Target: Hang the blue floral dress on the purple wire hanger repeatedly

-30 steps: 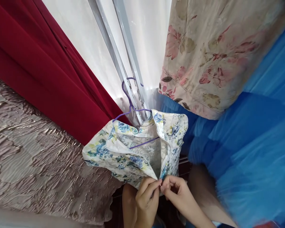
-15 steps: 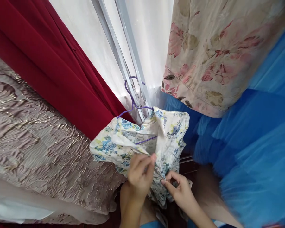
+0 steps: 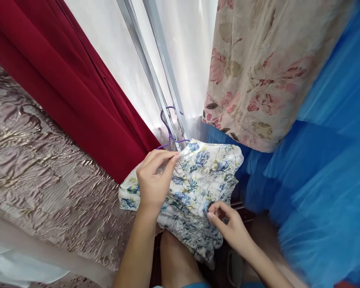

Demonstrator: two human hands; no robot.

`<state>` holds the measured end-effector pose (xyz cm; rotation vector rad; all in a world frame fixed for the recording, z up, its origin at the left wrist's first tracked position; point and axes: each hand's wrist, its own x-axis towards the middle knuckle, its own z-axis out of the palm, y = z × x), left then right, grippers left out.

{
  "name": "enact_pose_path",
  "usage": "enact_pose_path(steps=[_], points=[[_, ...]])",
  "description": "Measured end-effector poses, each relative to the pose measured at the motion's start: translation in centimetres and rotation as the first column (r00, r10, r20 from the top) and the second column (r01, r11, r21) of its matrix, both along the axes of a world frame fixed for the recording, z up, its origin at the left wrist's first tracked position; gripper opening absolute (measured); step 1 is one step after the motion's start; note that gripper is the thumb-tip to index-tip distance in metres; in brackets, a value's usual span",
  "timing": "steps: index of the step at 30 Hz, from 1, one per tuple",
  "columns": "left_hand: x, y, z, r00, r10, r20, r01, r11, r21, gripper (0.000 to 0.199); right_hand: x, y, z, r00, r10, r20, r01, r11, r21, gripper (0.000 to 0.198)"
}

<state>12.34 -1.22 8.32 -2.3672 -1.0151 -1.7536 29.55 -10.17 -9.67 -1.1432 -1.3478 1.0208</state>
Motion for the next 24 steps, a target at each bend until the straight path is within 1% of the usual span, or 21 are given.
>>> enact_pose_path(steps=[2,4,5,7,9,12,15,17,20,22,24], points=[[-0.5,-0.4,-0.2,0.999,-0.030,-0.019,0.030,0.999,0.023,0.012,-0.2,1.4,3.4,0.995,0.090,-0.050,-0.085,0.993,0.080,0.025],[-1.0,-0.6,-0.2,0.995,-0.056,-0.077,0.060,0.997,0.046,0.016,-1.0,3.2,7.0,0.972,0.202,-0.117,-0.183,0.971,0.153,0.029],[-1.3,-0.7,-0.1,0.992,-0.062,-0.114,0.068,0.996,0.050,0.018,-1.5,4.1,8.6,0.961,0.231,-0.150,-0.203,0.962,0.181,0.029],[-1.8,-0.8,0.2,0.981,-0.069,-0.183,0.077,0.996,0.038,0.021,-2.6,6.1,11.2,0.944,0.249,-0.214,-0.200,0.953,0.227,0.030],[-2.5,-0.9,0.4,0.968,-0.071,-0.239,0.077,0.997,0.017,0.022,-3.6,7.6,12.8,0.937,0.235,-0.258,-0.174,0.955,0.239,0.029],[-3.4,-1.1,0.8,0.948,-0.068,-0.311,0.067,0.998,-0.013,0.019,-4.5,8.9,13.4,0.944,0.196,-0.267,-0.141,0.968,0.209,0.028],[-3.6,-1.1,0.6,0.949,-0.034,-0.313,0.036,0.999,0.002,0.015,-4.8,9.1,13.4,0.941,0.212,-0.265,-0.154,0.962,0.224,0.024],[-3.3,-1.0,0.3,0.964,-0.003,-0.265,0.012,1.000,0.029,0.013,-4.8,9.0,13.5,0.937,0.227,-0.265,-0.153,0.951,0.270,0.021],[-2.7,-0.8,0.2,0.982,0.000,-0.187,0.012,0.998,0.066,0.013,-4.9,9.0,13.4,0.945,0.199,-0.259,-0.113,0.944,0.311,0.017],[-2.8,-0.7,1.0,0.995,0.006,-0.099,0.005,0.994,0.110,0.017,-4.9,9.2,12.8,0.962,0.159,-0.223,-0.092,0.955,0.282,0.017],[-3.7,-0.7,2.5,0.996,0.062,0.066,-0.074,0.977,0.198,0.022,-4.7,9.2,11.7,0.978,0.114,-0.175,-0.073,0.972,0.224,0.018]])
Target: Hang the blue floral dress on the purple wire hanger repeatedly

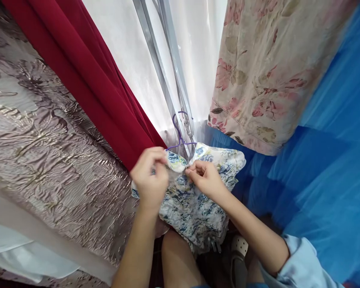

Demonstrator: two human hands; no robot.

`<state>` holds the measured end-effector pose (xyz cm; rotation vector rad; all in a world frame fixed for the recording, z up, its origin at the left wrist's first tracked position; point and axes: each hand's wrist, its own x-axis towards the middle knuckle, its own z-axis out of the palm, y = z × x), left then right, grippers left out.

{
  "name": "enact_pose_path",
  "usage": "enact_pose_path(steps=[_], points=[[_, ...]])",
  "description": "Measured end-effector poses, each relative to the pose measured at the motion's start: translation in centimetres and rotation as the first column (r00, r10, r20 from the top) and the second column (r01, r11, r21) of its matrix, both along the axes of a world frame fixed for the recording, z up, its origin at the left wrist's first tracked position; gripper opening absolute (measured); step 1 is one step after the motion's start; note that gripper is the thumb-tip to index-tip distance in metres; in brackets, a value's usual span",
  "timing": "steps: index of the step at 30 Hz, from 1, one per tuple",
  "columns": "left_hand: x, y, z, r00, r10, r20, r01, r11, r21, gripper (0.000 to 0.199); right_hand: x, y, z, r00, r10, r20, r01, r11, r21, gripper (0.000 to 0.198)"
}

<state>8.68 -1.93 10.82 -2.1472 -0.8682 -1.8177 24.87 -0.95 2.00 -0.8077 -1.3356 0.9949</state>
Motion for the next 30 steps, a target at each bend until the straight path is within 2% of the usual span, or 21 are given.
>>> enact_pose_path(steps=[2,3,5,7,9,11,14,17,20,22,24,26,28,30], points=[[-1.3,-0.3,1.7,0.986,0.083,0.147,-0.088,0.996,0.027,0.021,0.3,-0.2,-1.1,1.000,-0.011,0.013,0.011,0.999,-0.047,0.019],[-1.8,-0.5,2.3,0.981,0.110,0.162,-0.112,0.994,-0.001,0.017,0.5,-0.4,-1.5,1.000,-0.001,-0.003,0.001,0.998,-0.057,0.020],[-2.5,-0.7,2.5,0.995,0.094,0.016,-0.091,0.986,-0.136,0.016,0.7,-0.9,-1.7,0.998,0.039,-0.046,-0.041,0.998,-0.051,0.021],[-2.4,-0.8,1.6,0.966,-0.028,-0.256,-0.039,0.967,-0.254,0.027,0.7,-1.5,-1.2,0.995,0.078,-0.067,-0.080,0.996,-0.027,0.021],[-1.9,-0.6,0.0,0.889,-0.139,-0.437,-0.001,0.952,-0.305,0.028,0.6,-1.9,-0.3,0.993,0.094,-0.072,-0.094,0.996,0.002,0.021],[-1.2,-0.3,-1.4,0.871,-0.160,-0.464,0.027,0.960,-0.279,0.018,0.5,-2.1,0.4,0.994,0.087,-0.064,-0.086,0.996,0.020,0.022],[-0.2,-0.3,-2.2,0.917,-0.121,-0.381,0.042,0.977,-0.209,0.017,0.4,-2.1,1.0,0.998,0.057,-0.030,-0.056,0.998,0.032,0.023],[0.7,-0.5,-1.8,0.954,-0.090,-0.286,0.044,0.985,-0.164,0.014,0.5,-2.0,0.8,1.000,0.003,0.013,-0.004,0.998,0.055,0.022],[0.2,0.0,-0.9,0.997,0.034,-0.062,-0.042,0.991,-0.130,0.008,0.7,-2.0,-0.8,0.995,-0.051,0.090,0.048,0.998,0.036,0.022],[-1.4,0.9,-0.3,0.981,0.150,0.123,-0.135,0.983,-0.124,0.007,1.2,-2.5,-2.5,0.991,-0.013,0.134,0.018,0.999,-0.033,0.025],[-3.8,1.9,0.0,0.953,0.229,0.198,-0.197,0.966,-0.168,0.014,1.9,-3.3,-4.0,0.988,0.065,0.142,-0.049,0.993,-0.110,0.033],[-6.6,2.6,-0.5,0.952,0.263,0.154,-0.218,0.941,-0.258,0.018,2.7,-4.4,-5.1,0.984,0.118,0.134,-0.098,0.984,-0.149,0.042],[-9.1,2.8,-2.2,0.955,0.279,0.105,-0.222,0.900,-0.374,0.021,3.3,-5.3,-5.7,0.981,0.135,0.139,-0.111,0.980,-0.167,0.043],[-10.8,2.7,-4.8,0.946,0.297,0.129,-0.196,0.844,-0.500,0.025,3.4,-5.8,-6.1,0.976,0.158,0.149,-0.129,0.973,-0.191,0.035]])
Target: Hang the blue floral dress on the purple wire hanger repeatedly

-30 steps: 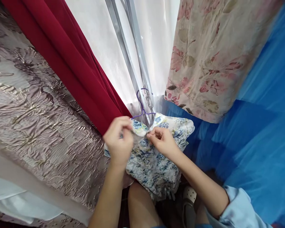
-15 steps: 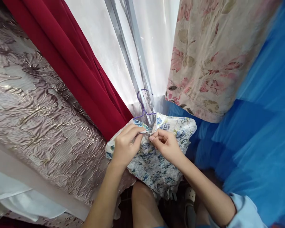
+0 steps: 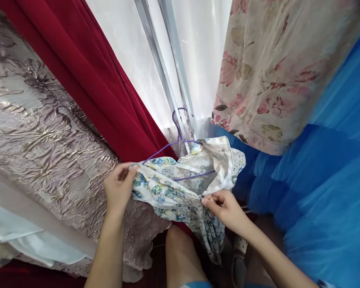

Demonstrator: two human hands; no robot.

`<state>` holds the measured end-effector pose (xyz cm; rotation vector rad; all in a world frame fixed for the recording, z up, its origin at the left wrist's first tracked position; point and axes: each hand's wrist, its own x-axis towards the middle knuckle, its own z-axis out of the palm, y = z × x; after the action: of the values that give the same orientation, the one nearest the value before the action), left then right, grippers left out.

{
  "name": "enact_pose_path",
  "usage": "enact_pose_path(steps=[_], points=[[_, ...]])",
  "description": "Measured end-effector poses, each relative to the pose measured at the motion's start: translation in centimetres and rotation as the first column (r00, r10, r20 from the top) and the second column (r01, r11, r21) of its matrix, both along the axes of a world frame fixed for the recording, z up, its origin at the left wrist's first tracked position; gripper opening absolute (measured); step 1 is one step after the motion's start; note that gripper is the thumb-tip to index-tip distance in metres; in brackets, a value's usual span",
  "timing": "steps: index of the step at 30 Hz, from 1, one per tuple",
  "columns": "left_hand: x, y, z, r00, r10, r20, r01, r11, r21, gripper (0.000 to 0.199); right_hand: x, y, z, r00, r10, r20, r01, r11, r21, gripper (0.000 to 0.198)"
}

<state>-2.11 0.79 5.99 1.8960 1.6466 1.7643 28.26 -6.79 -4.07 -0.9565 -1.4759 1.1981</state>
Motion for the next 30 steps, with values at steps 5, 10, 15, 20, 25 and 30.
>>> enact_pose_path(steps=[5,10,15,20,25,30], points=[[-0.6,-0.4,-8.0,0.938,0.048,0.342,0.010,0.986,-0.165,0.033,-0.8,-0.6,-1.8,0.997,0.071,-0.009,-0.072,0.996,-0.046,0.025],[2.4,-2.1,-12.9,0.937,-0.046,0.347,0.147,0.951,-0.271,0.026,0.0,-1.0,-4.6,0.999,0.035,-0.027,-0.038,0.994,-0.106,0.023],[7.1,-5.6,-13.1,0.922,-0.284,0.263,0.363,0.870,-0.334,0.021,1.6,-2.0,-6.1,0.992,0.006,0.124,0.009,0.993,-0.118,0.023],[12.3,-9.0,-10.5,0.842,-0.535,0.074,0.526,0.782,-0.333,0.016,2.2,-4.4,-4.8,0.973,0.056,0.226,-0.083,0.990,0.113,0.042],[15.7,-9.2,-9.0,0.729,-0.647,0.225,0.673,0.617,-0.408,0.023,1.7,-5.7,-3.2,0.989,0.012,0.146,-0.026,0.995,0.094,0.019],[16.1,-9.3,-10.6,0.526,-0.675,0.517,0.842,0.326,-0.430,0.043,2.5,-4.6,-2.2,1.000,0.014,0.001,-0.014,1.000,0.000,0.013]])
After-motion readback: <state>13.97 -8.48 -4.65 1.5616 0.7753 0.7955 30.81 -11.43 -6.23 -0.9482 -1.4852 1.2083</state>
